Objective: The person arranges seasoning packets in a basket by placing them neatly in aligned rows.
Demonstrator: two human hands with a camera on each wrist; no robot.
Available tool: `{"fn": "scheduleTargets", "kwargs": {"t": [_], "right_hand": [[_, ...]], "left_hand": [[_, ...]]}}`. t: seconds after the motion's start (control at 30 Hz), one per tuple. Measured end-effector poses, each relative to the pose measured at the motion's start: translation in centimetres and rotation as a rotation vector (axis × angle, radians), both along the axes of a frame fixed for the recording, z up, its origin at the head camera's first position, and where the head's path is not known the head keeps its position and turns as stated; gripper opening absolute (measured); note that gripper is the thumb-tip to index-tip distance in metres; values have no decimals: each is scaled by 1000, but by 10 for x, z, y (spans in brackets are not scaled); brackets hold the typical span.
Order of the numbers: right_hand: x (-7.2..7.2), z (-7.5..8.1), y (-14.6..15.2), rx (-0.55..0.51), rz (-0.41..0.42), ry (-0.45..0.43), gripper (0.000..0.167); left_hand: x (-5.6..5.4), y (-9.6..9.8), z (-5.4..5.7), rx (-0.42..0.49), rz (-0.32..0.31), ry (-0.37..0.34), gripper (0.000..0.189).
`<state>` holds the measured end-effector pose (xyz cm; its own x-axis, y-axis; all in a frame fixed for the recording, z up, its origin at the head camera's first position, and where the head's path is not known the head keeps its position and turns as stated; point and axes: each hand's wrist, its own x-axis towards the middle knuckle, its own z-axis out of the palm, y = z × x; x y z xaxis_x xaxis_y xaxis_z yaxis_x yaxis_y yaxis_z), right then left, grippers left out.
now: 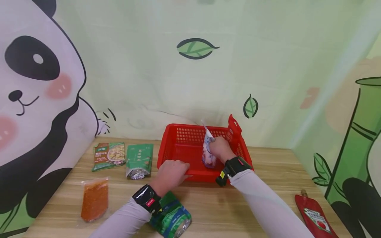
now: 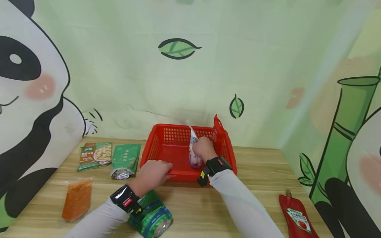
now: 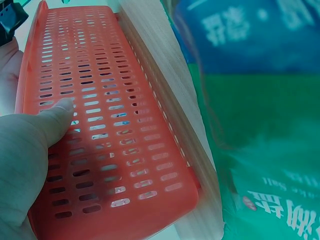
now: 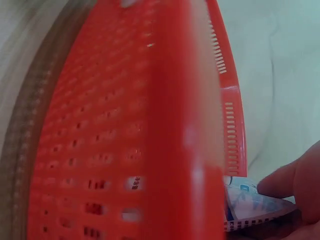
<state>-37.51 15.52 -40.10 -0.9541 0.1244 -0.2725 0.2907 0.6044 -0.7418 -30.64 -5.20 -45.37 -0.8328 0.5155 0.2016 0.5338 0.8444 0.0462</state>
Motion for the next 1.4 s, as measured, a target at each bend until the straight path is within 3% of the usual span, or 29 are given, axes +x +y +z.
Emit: {"fn": "scheduleTargets", "kwargs": {"t": [0.2, 0.47, 0.73, 1.4], "right_hand": [[6, -6, -1, 50, 66, 4, 30], [8, -14, 0, 32, 75, 2, 30], [7, -15, -2, 48, 45, 34, 19], [9, -13, 6, 33, -43, -3, 29]], "left_hand": [[-1, -2, -1, -5, 3, 17, 30], [-1, -2, -1, -2, 5, 15, 33], [-1, -2, -1, 12, -1, 5, 31], [1, -1, -1, 3, -10, 37, 30]]}}
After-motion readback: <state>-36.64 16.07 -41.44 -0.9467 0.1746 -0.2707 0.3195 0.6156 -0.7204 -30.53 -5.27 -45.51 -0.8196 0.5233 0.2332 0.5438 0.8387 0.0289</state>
